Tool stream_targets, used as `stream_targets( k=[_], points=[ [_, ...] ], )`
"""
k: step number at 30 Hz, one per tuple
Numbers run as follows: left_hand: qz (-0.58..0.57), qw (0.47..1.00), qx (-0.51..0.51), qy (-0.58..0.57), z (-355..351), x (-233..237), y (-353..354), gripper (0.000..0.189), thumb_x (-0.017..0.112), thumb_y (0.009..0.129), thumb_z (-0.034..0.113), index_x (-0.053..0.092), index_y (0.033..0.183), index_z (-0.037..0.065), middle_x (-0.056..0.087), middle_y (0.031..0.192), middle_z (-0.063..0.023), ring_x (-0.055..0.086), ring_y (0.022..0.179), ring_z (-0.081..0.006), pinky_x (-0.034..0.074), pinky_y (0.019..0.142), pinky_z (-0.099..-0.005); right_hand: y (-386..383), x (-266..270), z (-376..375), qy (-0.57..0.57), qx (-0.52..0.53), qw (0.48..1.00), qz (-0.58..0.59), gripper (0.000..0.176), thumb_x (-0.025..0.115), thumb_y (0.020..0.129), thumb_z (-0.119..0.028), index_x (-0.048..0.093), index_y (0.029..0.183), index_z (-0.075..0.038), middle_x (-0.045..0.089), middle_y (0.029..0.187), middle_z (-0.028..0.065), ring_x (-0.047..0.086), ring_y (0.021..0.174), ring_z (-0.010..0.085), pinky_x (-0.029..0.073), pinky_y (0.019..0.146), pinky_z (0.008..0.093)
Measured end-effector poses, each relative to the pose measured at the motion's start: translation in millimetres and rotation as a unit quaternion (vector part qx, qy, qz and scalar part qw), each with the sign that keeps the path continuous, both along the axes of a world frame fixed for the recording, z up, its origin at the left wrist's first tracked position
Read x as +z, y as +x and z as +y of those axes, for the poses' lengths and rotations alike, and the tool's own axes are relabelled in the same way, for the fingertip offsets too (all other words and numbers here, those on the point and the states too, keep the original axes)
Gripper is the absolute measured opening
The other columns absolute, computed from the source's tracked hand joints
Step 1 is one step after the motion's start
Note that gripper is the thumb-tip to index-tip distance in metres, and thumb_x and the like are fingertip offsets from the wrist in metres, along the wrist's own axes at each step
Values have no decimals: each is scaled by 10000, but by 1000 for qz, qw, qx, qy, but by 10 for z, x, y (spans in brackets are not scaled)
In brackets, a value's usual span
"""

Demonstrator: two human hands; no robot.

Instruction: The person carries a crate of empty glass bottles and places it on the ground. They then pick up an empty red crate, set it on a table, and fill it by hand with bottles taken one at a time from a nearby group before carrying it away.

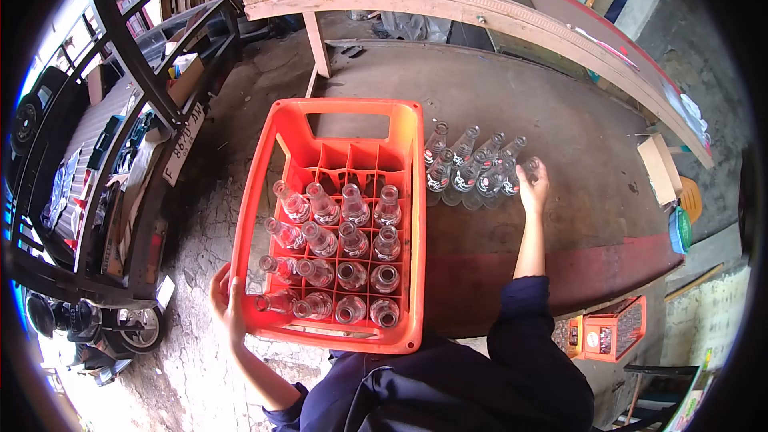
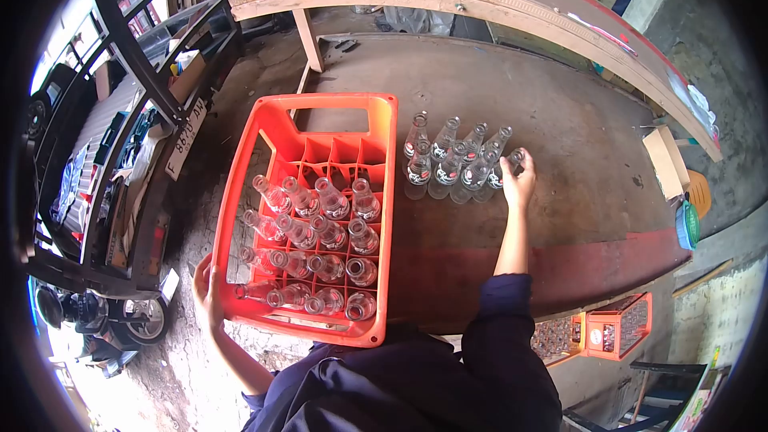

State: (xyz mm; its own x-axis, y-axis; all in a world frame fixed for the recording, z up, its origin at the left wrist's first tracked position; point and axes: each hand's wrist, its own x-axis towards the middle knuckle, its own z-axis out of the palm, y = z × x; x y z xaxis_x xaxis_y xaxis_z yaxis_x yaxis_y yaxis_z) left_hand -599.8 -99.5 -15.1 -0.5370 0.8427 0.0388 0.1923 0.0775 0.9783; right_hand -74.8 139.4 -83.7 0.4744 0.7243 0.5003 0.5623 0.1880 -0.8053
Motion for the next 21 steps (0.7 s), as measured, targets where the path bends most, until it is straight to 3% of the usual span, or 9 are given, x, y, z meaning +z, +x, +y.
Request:
stream_targets(
  k=[3, 4, 9, 13, 15, 17, 19, 21],
  points=[
    [-7, 1000, 12, 4, 9, 3, 31, 320, 510, 861, 148, 456, 1149, 18, 581, 955, -78, 512, 768, -66, 416, 615, -176, 26, -51, 18, -38, 14, 999, 22, 356, 677, 726, -147, 538, 1011, 16, 614, 862, 96, 587, 786, 174, 463, 716, 308],
    [-10, 1000, 17, 6, 4, 2, 31, 321, 510, 861, 149, 456, 1149, 18, 581, 953, -78, 513, 768, -66, 417, 615, -176, -18, -23, -20, -13, 9, 1000, 12, 325, 659, 751, -142, 538, 1003, 23, 619, 817, 83, 592, 726, 141, 474, 650, 267],
    [-1, 1000, 0, 2, 3, 30, 10, 327, 518, 858, 154, 455, 1150, 21, 583, 958, -87, 517, 762, -73, 420, 635, -188, -3, 84, -185, 57, -44, 997, 40, 308, 654, 762, -152, 546, 990, 24, 612, 759, 77, 577, 663, 114, 485, 617, 256],
    [-6, 1000, -10, -12, 2, 61, 20, 338, 531, 852, 160, 456, 1149, 17, 587, 943, -86, 512, 780, -76, 411, 651, -189, -288, 981, -545, 42, -101, 994, 23, 285, 658, 763, -175, 564, 963, 5, 593, 697, 46, 524, 546, 76, 451, 507, 243],
    [-2, 1000, -12, -6, -7, 52, 2, 344, 536, 849, 165, 456, 1147, 15, 589, 934, -87, 512, 790, -81, 406, 663, -193, -388, 1423, -662, 67, -101, 991, -56, 271, 649, 773, -187, 567, 962, -10, 590, 719, 35, 518, 584, 60, 423, 522, 218],
    [2, 1000, -12, 13, 6, 14, 1, 351, 541, 846, 173, 456, 1146, 12, 590, 927, -90, 513, 799, -88, 402, 678, -200, -462, 1753, -649, 161, 75, 983, 40, 248, 613, 802, -195, 568, 965, -13, 592, 774, 43, 523, 668, 67, 406, 576, 202],
    [-14, 1000, -12, -2, -8, -14, -29, 367, 548, 842, 189, 454, 1148, 9, 586, 934, -102, 516, 821, -106, 400, 710, -218, -756, 2182, -784, 171, 146, 974, 14, 228, 561, 835, -187, 559, 973, -7, 590, 826, 56, 533, 748, 92, 406, 626, 217],
    [-22, 1000, -7, -7, -8, -8, -16, 374, 549, 840, 195, 452, 1150, 8, 585, 941, -108, 516, 824, -112, 401, 715, -223, -998, 2360, -770, 212, 237, 946, 67, 213, 512, 856, -151, 544, 989, 13, 594, 866, 87, 564, 809, 143, 447, 683, 251]
  ],
)
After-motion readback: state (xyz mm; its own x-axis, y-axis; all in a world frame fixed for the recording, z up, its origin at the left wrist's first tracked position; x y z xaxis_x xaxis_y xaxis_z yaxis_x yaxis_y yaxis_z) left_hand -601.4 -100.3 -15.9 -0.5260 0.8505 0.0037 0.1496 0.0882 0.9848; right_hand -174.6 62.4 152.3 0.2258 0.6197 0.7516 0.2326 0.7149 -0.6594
